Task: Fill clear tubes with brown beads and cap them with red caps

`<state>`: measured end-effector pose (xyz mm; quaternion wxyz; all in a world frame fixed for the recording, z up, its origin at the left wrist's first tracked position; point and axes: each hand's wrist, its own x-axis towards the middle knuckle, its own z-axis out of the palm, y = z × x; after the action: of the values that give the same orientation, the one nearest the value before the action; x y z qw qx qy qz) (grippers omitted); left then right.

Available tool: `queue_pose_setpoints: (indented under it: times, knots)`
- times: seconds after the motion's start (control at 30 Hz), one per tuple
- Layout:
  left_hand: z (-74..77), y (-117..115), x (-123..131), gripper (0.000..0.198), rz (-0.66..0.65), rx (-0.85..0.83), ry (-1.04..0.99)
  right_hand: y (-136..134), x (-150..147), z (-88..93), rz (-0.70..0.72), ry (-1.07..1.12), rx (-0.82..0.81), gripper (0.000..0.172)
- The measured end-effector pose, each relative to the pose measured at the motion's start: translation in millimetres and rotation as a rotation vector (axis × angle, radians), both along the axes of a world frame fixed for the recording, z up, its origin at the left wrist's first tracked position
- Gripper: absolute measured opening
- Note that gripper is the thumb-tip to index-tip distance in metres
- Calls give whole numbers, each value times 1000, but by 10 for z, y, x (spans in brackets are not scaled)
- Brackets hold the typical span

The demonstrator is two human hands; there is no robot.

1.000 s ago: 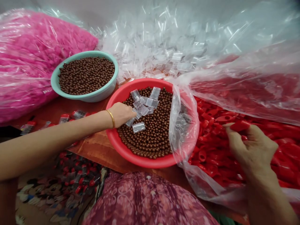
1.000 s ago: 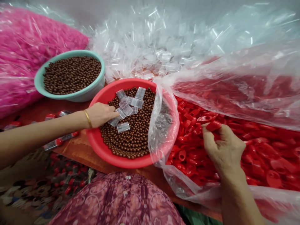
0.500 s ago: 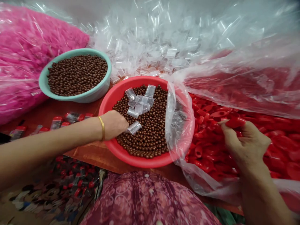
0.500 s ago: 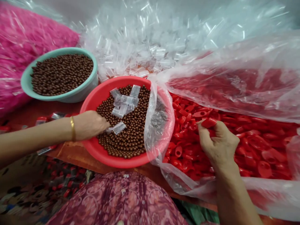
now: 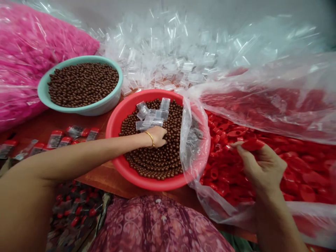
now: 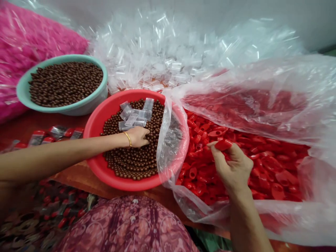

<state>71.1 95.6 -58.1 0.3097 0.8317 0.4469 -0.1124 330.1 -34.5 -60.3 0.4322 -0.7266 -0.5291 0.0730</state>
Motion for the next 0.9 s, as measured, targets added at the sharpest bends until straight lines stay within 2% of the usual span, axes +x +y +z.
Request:
queue_pose_setpoints:
  times: [0.07,0.17,0.23,0.33,0.4,0.5,0.6,0.77,0.9]
  knots:
    - [-15,31,-54,14,115,-104,-150,-5,-36,41,26,117,35,11]
    - [24,53,-177,12,331,-370,-567,25,-118,145,63,141,39,11]
    - [70,45,-265,21,394,-528,-787,72,-197,242,102,168,9,13]
    - [122,-9,-368,38,466,-748,-930,179,-355,409,154,364,-85,18]
    - [134,-57,-404,47,503,-824,-999,266,-483,521,178,546,-112,23]
    - [132,-104,-416,54,498,-851,-1111,405,-701,656,249,764,-83,29]
    - [127,-113,-406,52,443,-880,-1135,546,-932,683,332,881,-58,31]
    - [177,-116,-401,44,347,-820,-1199,762,-1235,463,419,835,31,26]
    - [241,-108,-425,41,383,-646,-1295,822,-1302,336,476,719,46,21]
